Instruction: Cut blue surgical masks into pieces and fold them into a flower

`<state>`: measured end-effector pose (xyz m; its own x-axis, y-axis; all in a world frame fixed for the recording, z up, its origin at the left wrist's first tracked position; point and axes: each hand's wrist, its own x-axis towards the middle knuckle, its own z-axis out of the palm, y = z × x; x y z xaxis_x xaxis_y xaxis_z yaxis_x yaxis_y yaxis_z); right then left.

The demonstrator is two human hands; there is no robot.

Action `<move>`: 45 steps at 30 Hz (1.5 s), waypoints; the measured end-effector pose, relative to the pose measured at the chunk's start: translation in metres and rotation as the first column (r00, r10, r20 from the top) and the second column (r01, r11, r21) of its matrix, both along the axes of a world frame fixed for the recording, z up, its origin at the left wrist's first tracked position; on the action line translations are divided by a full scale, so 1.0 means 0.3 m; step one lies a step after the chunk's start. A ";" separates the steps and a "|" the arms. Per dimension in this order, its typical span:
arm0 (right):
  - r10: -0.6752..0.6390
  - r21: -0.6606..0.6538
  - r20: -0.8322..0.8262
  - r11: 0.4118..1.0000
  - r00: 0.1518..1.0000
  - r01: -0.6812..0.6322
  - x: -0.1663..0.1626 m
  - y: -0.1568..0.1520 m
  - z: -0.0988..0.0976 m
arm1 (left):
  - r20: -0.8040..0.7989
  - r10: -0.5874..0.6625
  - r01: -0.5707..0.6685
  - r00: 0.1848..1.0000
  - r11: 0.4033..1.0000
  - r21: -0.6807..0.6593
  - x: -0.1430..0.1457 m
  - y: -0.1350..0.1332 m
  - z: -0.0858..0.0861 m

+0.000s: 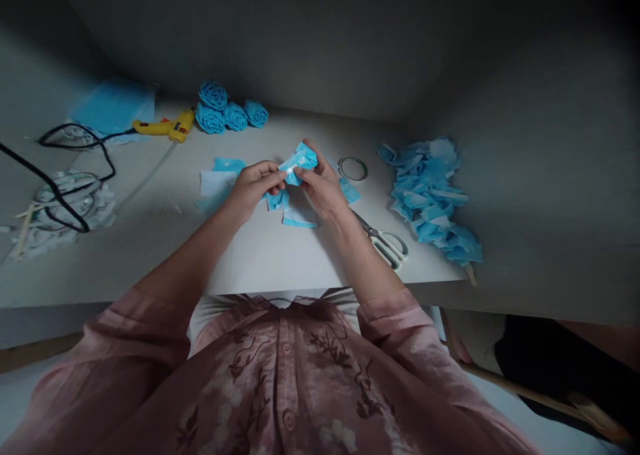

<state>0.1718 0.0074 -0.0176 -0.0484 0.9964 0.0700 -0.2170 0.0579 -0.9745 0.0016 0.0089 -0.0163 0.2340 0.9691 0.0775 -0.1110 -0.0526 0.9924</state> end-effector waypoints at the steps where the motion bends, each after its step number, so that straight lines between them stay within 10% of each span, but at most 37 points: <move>1: -0.009 0.000 0.028 1.000 1.000 0.009 -0.002 0.003 -0.003 | -0.016 0.010 -0.010 1.000 1.000 0.004 0.002 0.002 -0.003; 24: 0.087 0.028 0.069 0.996 0.994 -0.089 0.023 0.009 0.012 | -0.063 0.069 -0.063 0.996 0.993 0.099 -0.022 0.030 0.012; 30: -0.022 0.112 0.246 0.994 0.969 -0.006 0.016 0.021 -0.012 | -0.161 0.439 -0.345 0.884 0.846 0.407 -0.013 0.010 0.036; 35: -0.092 0.188 0.381 0.982 0.920 0.020 0.010 0.027 -0.027 | -0.344 0.479 -0.166 0.808 0.745 0.646 -0.002 -0.020 0.047; 45: -0.122 0.248 0.477 0.969 0.871 0.001 0.000 0.013 -0.024 | -0.415 0.497 -0.134 0.762 0.748 0.651 -0.007 -0.007 0.029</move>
<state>0.1717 0.0112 -0.0248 -0.0759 0.9562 0.2827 0.2906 0.2924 -0.9111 -0.0004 0.0067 -0.0076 0.0978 0.8068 0.5826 0.5517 -0.5313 0.6430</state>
